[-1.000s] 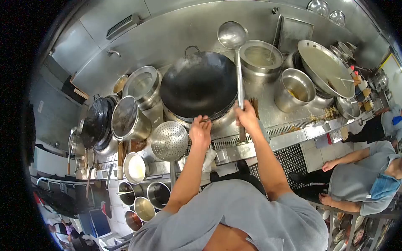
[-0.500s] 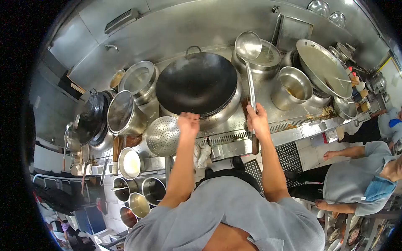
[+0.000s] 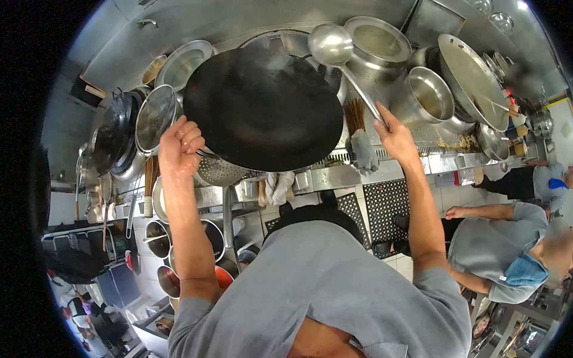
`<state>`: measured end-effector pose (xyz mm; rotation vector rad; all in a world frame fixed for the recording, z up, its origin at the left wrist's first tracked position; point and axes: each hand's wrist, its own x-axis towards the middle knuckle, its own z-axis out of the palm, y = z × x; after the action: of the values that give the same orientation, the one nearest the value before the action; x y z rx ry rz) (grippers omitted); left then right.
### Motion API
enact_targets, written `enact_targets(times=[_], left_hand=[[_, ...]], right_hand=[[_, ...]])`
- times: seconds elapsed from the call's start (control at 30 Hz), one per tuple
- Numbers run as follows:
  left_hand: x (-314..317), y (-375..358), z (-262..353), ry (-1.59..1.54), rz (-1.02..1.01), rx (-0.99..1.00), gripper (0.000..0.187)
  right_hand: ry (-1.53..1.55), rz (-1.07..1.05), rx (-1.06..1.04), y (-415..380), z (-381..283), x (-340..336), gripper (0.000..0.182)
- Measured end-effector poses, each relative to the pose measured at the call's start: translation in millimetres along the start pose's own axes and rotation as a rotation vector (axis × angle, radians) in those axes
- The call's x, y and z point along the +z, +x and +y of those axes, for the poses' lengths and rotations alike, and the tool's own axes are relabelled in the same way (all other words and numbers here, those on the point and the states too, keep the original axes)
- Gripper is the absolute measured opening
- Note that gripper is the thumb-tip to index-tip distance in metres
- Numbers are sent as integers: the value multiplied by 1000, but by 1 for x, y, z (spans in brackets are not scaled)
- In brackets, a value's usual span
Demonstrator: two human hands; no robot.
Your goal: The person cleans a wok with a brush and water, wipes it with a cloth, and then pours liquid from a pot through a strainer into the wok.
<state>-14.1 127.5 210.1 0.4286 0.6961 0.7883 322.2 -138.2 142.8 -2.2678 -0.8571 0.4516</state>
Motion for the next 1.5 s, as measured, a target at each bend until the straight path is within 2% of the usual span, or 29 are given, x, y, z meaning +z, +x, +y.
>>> enact_targets(times=[0.07,0.1,0.2,0.3,0.43,0.5,0.57,0.63,0.73,0.77,0.93,1.0,1.23,1.3,1.33,1.4,1.5], left_hand=[[2,3,5,-38,-49,3,32],[4,2,6,-38,-66,3,31],[12,5,8,-66,-99,-5,30],[24,11,14,-76,-102,-8,31],[35,11,15,-27,-91,10,33],[39,10,13,14,-82,30,32],[44,8,10,60,-45,69,32],[41,10,9,50,-53,86,32],[41,7,9,55,-28,102,31],[42,5,8,58,-5,104,31],[40,4,6,79,-6,132,29],[41,1,7,104,18,146,30],[33,-1,10,77,-11,141,29],[28,3,11,98,-88,157,28],[28,3,11,98,-86,159,28],[30,3,10,69,-71,154,27],[33,3,10,105,-36,159,27]], right_hand=[[-142,3,-246,9,15,6,48],[-121,-93,-211,8,10,4,48],[-225,-167,-264,14,11,8,47],[-372,-216,-215,19,-4,7,45],[-299,-216,-233,25,-25,4,44],[-391,-266,-208,25,-28,4,43],[-435,-285,-248,39,-3,12,43],[-489,-303,-295,46,-2,10,42],[-402,-243,-345,39,-6,10,41],[-488,-261,-355,35,-3,11,41],[-610,-289,-254,41,-12,0,40],[-424,-127,-280,41,-14,-5,43],[-398,-139,-287,32,-27,-4,42],[-380,-121,-316,30,-26,4,42],[-380,-124,-319,30,-26,9,42],[-676,-309,-238,31,-27,16,42],[-621,-282,-233,36,-32,15,41]])
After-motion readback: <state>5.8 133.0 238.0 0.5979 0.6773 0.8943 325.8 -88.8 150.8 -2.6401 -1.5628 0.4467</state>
